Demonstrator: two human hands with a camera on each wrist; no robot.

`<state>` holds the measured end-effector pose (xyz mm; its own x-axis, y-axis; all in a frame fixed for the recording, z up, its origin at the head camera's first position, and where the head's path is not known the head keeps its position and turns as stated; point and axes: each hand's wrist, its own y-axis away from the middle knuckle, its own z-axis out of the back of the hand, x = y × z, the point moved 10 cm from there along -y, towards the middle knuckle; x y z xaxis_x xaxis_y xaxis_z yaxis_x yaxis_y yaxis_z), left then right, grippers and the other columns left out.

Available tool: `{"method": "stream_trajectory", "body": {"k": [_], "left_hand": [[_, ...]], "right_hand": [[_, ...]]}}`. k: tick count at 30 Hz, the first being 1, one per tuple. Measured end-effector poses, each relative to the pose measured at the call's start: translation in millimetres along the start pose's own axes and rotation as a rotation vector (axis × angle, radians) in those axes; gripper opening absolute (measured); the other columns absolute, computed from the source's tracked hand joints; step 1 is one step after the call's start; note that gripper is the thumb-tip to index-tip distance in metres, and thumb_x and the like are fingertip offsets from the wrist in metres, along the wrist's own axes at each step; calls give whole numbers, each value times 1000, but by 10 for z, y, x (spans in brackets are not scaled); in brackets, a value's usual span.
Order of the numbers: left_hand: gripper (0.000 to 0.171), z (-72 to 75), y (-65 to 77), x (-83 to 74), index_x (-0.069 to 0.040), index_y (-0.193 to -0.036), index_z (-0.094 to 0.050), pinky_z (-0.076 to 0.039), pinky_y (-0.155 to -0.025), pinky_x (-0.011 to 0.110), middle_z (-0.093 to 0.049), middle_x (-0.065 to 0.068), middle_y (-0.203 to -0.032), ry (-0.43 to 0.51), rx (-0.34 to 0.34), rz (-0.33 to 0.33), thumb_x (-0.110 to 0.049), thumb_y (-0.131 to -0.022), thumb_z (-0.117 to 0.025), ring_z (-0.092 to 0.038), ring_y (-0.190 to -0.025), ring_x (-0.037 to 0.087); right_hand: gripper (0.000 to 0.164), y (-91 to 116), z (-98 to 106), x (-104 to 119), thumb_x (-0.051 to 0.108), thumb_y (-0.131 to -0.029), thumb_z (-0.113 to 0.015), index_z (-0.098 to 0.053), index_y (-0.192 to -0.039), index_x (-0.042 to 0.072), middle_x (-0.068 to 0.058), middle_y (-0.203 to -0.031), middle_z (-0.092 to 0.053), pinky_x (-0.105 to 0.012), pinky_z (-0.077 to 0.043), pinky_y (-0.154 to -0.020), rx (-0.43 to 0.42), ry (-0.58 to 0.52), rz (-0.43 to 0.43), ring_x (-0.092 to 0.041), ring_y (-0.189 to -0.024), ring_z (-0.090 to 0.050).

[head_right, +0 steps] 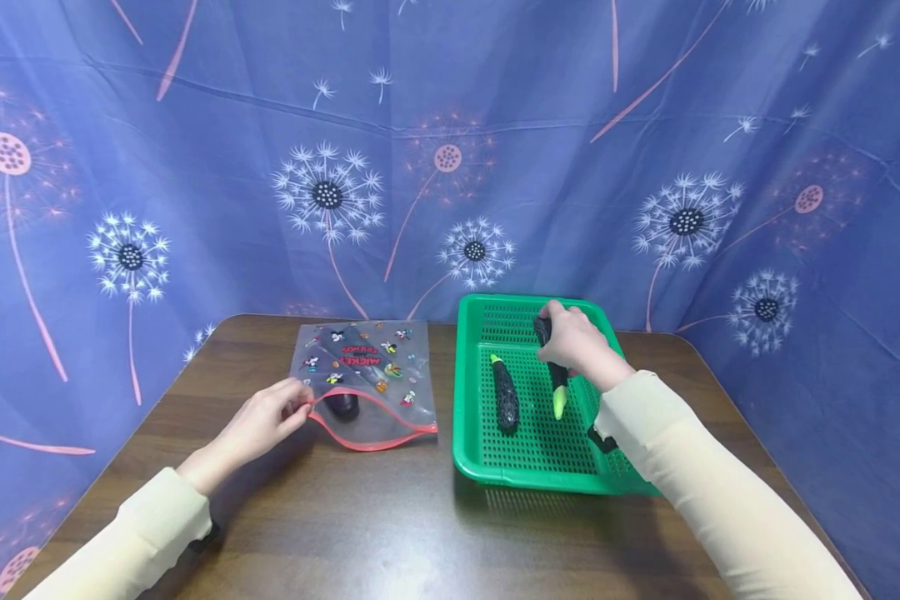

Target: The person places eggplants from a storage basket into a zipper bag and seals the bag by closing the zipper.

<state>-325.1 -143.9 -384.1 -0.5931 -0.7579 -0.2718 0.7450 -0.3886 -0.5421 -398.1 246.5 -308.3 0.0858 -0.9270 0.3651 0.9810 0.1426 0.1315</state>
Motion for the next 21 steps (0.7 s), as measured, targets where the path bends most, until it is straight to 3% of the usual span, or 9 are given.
{"method": "stream_trajectory", "body": {"k": [3,9,12,21], "left_hand": [[16,1,-1,2,-19,-82,-57,-38,-53,21,-48,-10,-73,1,2,2,-6,-78,-65,-44,-62,3],[15,-1,2,9,-19,-83,-57,-37,-53,21,-48,-11,-74,4,8,11,-7,-78,-65,-45,-62,3],[14,3,2,10,-18,-83,-58,-38,-53,21,-48,-11,-74,3,5,13,-7,-78,-65,-45,-62,2],[13,9,-3,3,-18,-83,-58,-38,-53,21,-48,-11,-74,-1,7,11,-8,-78,-65,-45,-63,2]], "right_hand": [[70,54,20,112,13,-81,-69,-31,-139,3,-35,-133,-34,-32,-49,-46,-22,17,37,-33,-78,-57],[68,144,70,282,15,-79,-71,-36,-137,3,-31,-128,-44,-38,-47,-62,-62,49,101,-44,-110,-46],[67,175,83,342,14,-79,-70,-37,-136,4,-29,-125,-46,-38,-46,-63,-71,42,122,-43,-111,-46],[65,292,34,552,12,-82,-67,-35,-139,8,-30,-131,-41,-31,-48,-47,-43,-51,162,-38,-98,-54]]}}
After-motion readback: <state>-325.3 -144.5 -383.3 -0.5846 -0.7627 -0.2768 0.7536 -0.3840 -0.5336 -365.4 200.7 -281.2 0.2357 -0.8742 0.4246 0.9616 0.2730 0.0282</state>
